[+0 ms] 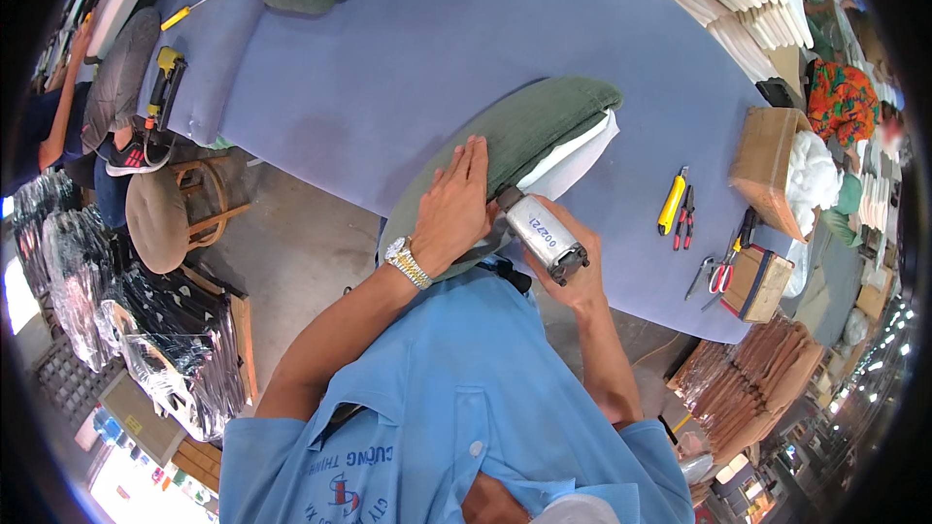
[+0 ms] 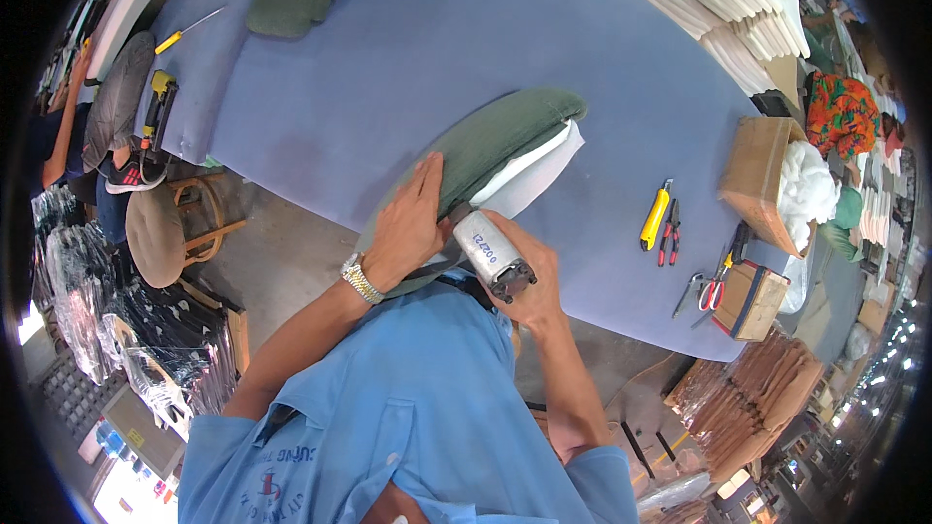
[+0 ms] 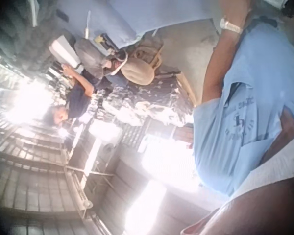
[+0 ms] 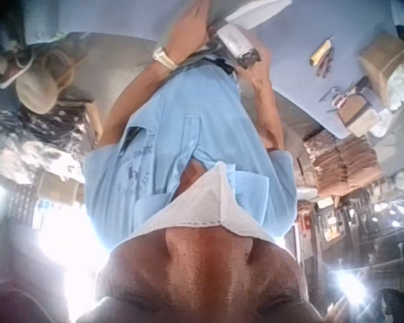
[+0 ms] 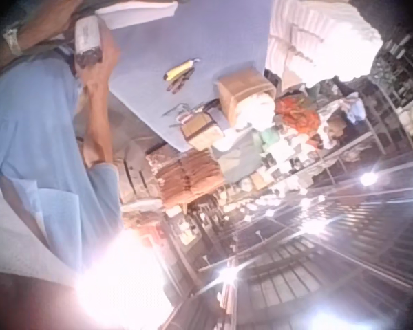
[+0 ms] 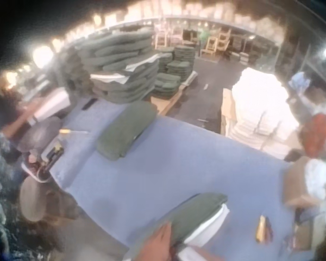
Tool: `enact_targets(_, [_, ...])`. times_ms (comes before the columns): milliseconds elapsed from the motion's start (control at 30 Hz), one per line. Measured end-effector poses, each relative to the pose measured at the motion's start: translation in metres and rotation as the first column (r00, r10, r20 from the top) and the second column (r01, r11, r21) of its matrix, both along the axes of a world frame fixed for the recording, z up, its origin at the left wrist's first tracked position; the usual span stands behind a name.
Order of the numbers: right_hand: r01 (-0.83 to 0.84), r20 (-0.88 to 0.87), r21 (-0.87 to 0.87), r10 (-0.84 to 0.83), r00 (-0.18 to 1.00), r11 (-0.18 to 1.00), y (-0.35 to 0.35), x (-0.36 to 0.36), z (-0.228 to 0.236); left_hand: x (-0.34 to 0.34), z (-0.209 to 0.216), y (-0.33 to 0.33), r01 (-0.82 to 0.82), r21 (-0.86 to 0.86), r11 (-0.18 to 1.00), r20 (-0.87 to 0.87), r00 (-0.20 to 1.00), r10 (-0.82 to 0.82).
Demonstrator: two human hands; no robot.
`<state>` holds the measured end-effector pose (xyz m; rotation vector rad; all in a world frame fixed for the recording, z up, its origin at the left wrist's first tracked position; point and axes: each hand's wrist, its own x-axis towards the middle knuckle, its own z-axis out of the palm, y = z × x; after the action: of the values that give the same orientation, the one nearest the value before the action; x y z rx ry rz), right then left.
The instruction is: The person wraps green fabric around cushion cores, folds the edges, and secures them using a staple gun. They trim excess fabric with a utility knife and place finished cushions on a stack. The process is repeated for multiple cushions.
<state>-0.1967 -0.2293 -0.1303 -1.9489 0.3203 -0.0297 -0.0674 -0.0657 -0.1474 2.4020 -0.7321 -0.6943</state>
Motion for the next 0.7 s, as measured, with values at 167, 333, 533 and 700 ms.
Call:
enact_targets(167, [-0.057, -0.046, -0.018, 0.056, 0.997, 0.998, -0.001, 0.001, 0.004, -0.008, -0.006, 0.004, 0.011, -0.002, 1.000, 0.088, 0.996, -0.011])
enact_targets(333, [-0.018, -0.143, 0.067, 0.027, 0.989, 0.998, 0.004, 0.015, 0.008, -0.004, -0.009, -0.003, 0.021, 0.042, 0.999, 0.063, 0.998, -0.024])
enact_targets(533, [-0.005, 0.008, 0.093, 0.004, 1.000, 0.996, 0.008, 0.004, -0.003, 0.026, -0.013, 0.020, 0.092, -0.316, 0.944, -0.267, 0.947, -0.181])
enact_targets(700, [0.039, 0.017, 0.044, -0.040, 0.999, 0.998, 0.013, 0.003, -0.006, 0.051, -0.076, 0.046, -0.047, -0.318, 0.947, -0.552, 0.821, -0.145])
